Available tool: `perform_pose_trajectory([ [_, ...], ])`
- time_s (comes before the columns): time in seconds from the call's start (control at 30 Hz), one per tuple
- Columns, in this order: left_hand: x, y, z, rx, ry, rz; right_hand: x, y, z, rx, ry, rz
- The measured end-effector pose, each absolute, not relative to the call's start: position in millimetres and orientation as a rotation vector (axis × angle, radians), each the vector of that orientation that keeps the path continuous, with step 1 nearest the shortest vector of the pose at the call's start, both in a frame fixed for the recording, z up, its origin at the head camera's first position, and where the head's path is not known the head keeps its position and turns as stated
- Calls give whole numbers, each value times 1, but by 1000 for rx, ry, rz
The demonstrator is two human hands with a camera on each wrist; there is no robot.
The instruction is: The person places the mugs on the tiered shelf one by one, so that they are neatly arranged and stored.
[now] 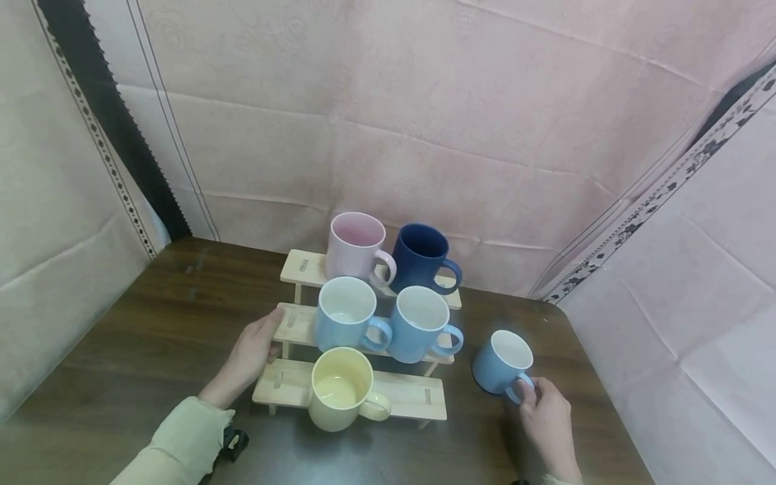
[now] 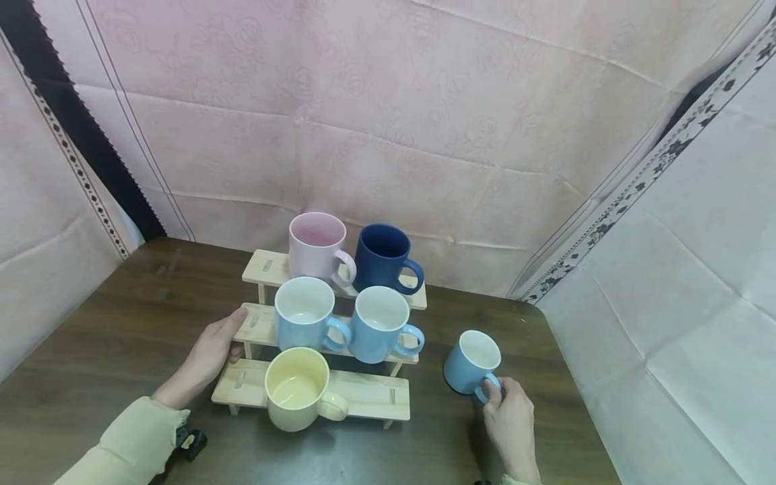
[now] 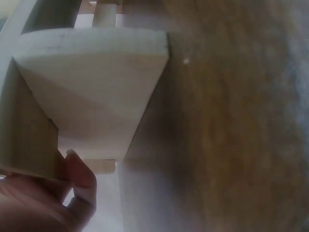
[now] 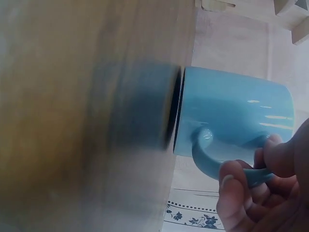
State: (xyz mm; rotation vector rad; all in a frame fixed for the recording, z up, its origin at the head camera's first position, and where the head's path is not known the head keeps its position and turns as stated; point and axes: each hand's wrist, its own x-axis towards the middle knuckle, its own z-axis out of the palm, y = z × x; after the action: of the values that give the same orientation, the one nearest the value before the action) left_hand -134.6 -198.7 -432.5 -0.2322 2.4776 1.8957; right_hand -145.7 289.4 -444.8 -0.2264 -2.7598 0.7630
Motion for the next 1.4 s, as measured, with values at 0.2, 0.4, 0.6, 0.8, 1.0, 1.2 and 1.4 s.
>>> perform_pose_trajectory([
  [0.2,-134,-198,-432,-225,2478,1904,-141,289,-442,-230,-2692,769],
  [0.4,-134,-198,-430,-211,2467,1914,-131,287,-433,-160,-2609,728],
  [0.6,-134,-199,-432,-218,2467,1919,-121,284,-421,-137,-2559,698],
  [0.8,-133,-200,-435,-229,2466,1909,-112,283,-411,-107,-2524,658],
  [1.0,-133,-200,-435,-226,2469,1913,-103,282,-402,-77,-2514,647],
  [1.2,-134,-200,-435,-228,2475,1907,-93,278,-392,-77,-2534,663],
  [1.4,-134,-200,-435,-217,2481,1906,-86,274,-385,-58,-2542,669],
])
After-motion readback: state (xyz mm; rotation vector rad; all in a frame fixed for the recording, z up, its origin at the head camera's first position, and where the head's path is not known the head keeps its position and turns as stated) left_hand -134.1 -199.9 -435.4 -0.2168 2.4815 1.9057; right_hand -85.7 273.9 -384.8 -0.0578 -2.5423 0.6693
